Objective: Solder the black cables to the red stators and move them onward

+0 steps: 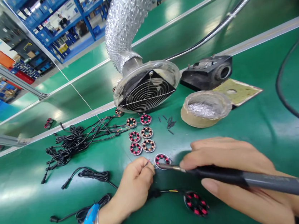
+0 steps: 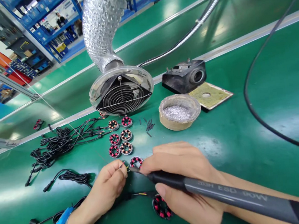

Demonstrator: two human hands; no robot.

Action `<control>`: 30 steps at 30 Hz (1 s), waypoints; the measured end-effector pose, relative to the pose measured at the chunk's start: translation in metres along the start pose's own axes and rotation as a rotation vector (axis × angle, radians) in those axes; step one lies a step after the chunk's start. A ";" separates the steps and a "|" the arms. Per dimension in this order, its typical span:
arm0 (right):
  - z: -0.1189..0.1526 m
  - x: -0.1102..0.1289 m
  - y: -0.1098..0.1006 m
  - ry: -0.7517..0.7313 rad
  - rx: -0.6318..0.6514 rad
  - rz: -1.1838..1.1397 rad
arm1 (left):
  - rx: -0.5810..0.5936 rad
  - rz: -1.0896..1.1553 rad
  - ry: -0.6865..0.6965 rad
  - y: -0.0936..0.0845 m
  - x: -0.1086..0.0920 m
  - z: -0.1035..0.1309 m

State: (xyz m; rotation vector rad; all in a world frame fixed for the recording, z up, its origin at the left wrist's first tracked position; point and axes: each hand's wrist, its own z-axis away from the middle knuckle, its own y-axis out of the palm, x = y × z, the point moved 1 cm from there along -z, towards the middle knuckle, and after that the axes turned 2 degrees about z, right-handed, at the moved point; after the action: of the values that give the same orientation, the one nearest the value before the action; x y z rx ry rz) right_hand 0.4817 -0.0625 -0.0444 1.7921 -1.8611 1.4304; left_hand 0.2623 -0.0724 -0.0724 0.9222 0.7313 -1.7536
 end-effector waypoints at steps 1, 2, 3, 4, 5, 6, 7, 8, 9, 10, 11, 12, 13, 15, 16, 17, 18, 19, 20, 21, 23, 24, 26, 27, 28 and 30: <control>0.000 0.000 0.001 0.007 -0.010 -0.023 | 0.004 0.001 -0.003 0.000 0.000 0.000; 0.000 0.000 0.002 0.006 -0.014 -0.046 | 0.008 0.002 -0.003 0.000 -0.001 0.000; -0.001 0.000 0.003 -0.002 -0.014 -0.068 | 0.010 0.002 -0.001 -0.001 -0.001 0.000; -0.002 -0.001 0.004 -0.008 -0.017 -0.085 | 0.011 0.002 0.001 -0.001 -0.001 0.001; -0.003 -0.002 0.005 -0.011 -0.013 -0.098 | 0.010 0.002 0.003 -0.001 -0.002 0.001; -0.003 -0.003 0.006 -0.014 -0.003 -0.109 | 0.009 0.001 0.005 -0.001 -0.002 0.001; -0.004 -0.003 0.006 -0.021 0.007 -0.118 | 0.007 0.000 0.007 0.000 -0.002 0.001; -0.004 -0.004 0.006 -0.028 0.016 -0.125 | 0.007 0.001 0.009 0.000 -0.002 0.001; -0.004 -0.004 0.006 -0.034 0.022 -0.128 | 0.007 0.003 0.011 0.000 -0.002 0.001; -0.005 -0.004 0.006 -0.037 0.027 -0.130 | 0.008 0.006 0.012 0.000 -0.002 0.001; -0.005 -0.004 0.006 -0.035 0.030 -0.132 | 0.009 0.007 0.012 0.000 -0.002 0.001; -0.005 -0.004 0.006 -0.028 0.031 -0.137 | 0.010 0.007 0.013 0.000 -0.002 0.001; -0.005 -0.004 0.006 -0.018 0.033 -0.144 | 0.010 0.004 0.016 0.000 -0.002 0.000; -0.006 -0.003 0.007 -0.009 0.030 -0.158 | 0.011 -0.003 0.019 0.000 -0.002 0.000; -0.006 -0.003 0.007 -0.011 0.027 -0.164 | 0.010 -0.006 0.020 0.000 -0.001 0.000; -0.006 -0.003 0.008 -0.018 0.023 -0.169 | 0.008 -0.007 0.021 0.000 -0.001 0.000; -0.006 -0.004 0.009 -0.030 0.018 -0.173 | 0.006 -0.007 0.021 0.000 0.000 0.000; -0.006 -0.004 0.010 -0.045 0.011 -0.178 | 0.003 -0.008 0.020 0.000 0.001 0.000; -0.005 -0.005 0.011 -0.058 0.002 -0.184 | 0.000 -0.008 0.020 0.000 0.002 0.000; -0.005 -0.006 0.012 -0.070 -0.007 -0.187 | -0.001 -0.008 0.021 0.000 0.002 -0.001; -0.005 -0.007 0.014 -0.088 -0.015 -0.190 | 0.001 -0.010 0.022 0.000 0.003 -0.001; -0.006 -0.007 0.015 -0.091 -0.015 -0.188 | 0.001 -0.011 0.022 0.000 0.003 -0.001; -0.006 -0.005 0.015 -0.094 -0.020 -0.186 | 0.000 -0.011 0.019 0.000 0.002 -0.001; -0.006 -0.004 0.014 -0.096 -0.033 -0.187 | 0.000 -0.011 0.017 0.000 0.001 -0.001; -0.006 -0.003 0.013 -0.095 -0.047 -0.186 | 0.000 -0.010 0.015 0.000 0.001 -0.001; -0.006 0.000 0.011 -0.078 -0.050 -0.164 | 0.004 -0.010 0.010 0.000 0.001 0.000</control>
State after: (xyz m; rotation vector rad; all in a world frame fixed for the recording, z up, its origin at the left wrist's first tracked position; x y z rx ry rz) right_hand 0.4699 -0.0604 -0.0472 1.9512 -1.7230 1.2637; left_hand 0.2625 -0.0724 -0.0730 0.9322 0.7401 -1.7607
